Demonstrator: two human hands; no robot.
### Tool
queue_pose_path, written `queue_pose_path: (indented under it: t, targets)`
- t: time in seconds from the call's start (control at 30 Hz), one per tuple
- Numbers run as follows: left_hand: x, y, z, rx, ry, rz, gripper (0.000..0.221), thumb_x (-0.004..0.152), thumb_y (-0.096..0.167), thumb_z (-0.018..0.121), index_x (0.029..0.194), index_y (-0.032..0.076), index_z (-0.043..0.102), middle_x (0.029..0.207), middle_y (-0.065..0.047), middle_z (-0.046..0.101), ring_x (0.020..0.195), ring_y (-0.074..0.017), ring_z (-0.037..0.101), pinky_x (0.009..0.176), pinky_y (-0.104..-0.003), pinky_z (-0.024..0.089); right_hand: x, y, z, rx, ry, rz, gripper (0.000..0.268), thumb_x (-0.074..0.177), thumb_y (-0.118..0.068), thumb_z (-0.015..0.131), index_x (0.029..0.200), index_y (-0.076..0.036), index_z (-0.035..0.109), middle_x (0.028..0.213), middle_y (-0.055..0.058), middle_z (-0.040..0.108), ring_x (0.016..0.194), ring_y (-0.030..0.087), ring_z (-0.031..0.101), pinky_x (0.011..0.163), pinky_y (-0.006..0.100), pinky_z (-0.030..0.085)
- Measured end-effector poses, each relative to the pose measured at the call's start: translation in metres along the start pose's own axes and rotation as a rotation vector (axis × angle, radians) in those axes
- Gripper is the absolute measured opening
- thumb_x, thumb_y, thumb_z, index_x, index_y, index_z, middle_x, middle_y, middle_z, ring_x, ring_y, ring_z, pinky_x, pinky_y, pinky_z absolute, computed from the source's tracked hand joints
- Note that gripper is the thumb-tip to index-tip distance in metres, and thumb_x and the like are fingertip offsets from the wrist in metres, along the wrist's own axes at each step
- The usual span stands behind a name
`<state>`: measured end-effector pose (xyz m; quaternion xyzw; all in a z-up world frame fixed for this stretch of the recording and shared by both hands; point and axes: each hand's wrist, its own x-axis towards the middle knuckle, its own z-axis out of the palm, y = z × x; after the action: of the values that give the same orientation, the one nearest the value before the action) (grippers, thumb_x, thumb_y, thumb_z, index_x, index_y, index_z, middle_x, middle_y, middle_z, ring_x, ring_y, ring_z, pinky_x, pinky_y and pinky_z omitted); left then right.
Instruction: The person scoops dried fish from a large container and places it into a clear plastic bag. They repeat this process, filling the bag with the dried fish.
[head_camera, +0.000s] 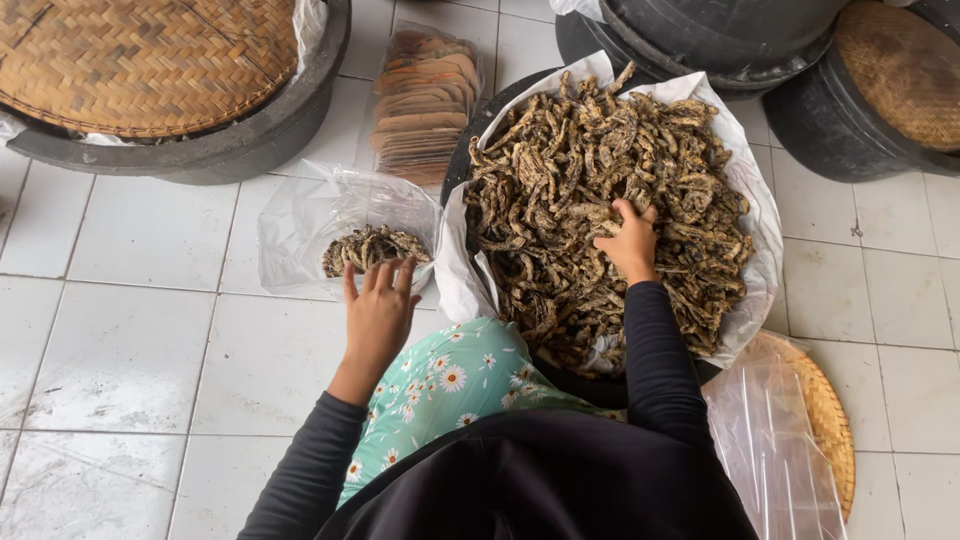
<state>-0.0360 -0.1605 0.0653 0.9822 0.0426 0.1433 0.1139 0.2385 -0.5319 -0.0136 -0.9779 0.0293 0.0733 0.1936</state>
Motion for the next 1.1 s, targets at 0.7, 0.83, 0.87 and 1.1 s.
queue_pose_path:
  t: [0.7, 0.83, 0.87, 1.1]
  targets:
    - [-0.028, 0.002, 0.010, 0.013, 0.027, 0.073, 0.030, 0.086, 0.009, 0.061, 0.115, 0.012, 0.067, 0.109, -0.004, 0.069, 0.111, -0.0233, 0.063, 0.109, -0.045, 0.042, -0.107, -0.123, -0.131, 1.215, -0.354, -0.432, 0.034, 0.076, -0.008, 0.078, 0.106, -0.017, 0.066, 0.119, 0.011, 0.068, 0.102, 0.027, 0.071, 0.067, 0.032, 0.064]
    - [-0.032, 0.009, 0.013, -0.047, 0.023, 0.084, 0.029, 0.087, 0.010, 0.061, 0.115, 0.013, 0.067, 0.110, -0.003, 0.069, 0.109, -0.0227, 0.063, 0.105, -0.042, 0.044, -0.124, -0.209, -0.097, 1.253, -0.813, -0.601, 0.032, 0.077, -0.008, 0.081, 0.104, -0.013, 0.064, 0.119, 0.009, 0.065, 0.081, 0.019, 0.068, 0.055, 0.025, 0.058]
    - [-0.033, 0.010, 0.013, -0.039, 0.030, 0.089, 0.030, 0.086, 0.010, 0.061, 0.115, 0.012, 0.067, 0.110, -0.004, 0.069, 0.108, -0.0225, 0.063, 0.103, -0.042, 0.044, -0.125, -0.227, -0.081, 1.222, -0.934, -0.591, 0.031, 0.080, -0.007, 0.081, 0.105, -0.012, 0.063, 0.103, 0.013, 0.067, 0.072, 0.018, 0.067, 0.055, 0.026, 0.059]
    - [-0.029, -0.008, 0.010, 0.053, 0.049, 0.075, 0.019, 0.084, 0.012, 0.061, 0.100, 0.013, 0.069, 0.099, -0.003, 0.068, 0.101, -0.0212, 0.064, 0.095, -0.041, 0.045, -0.109, -0.336, 0.082, 0.487, -0.772, -0.832, 0.056, 0.065, -0.010, 0.094, 0.115, -0.004, 0.069, 0.112, 0.016, 0.072, 0.097, 0.027, 0.069, 0.079, 0.038, 0.058]
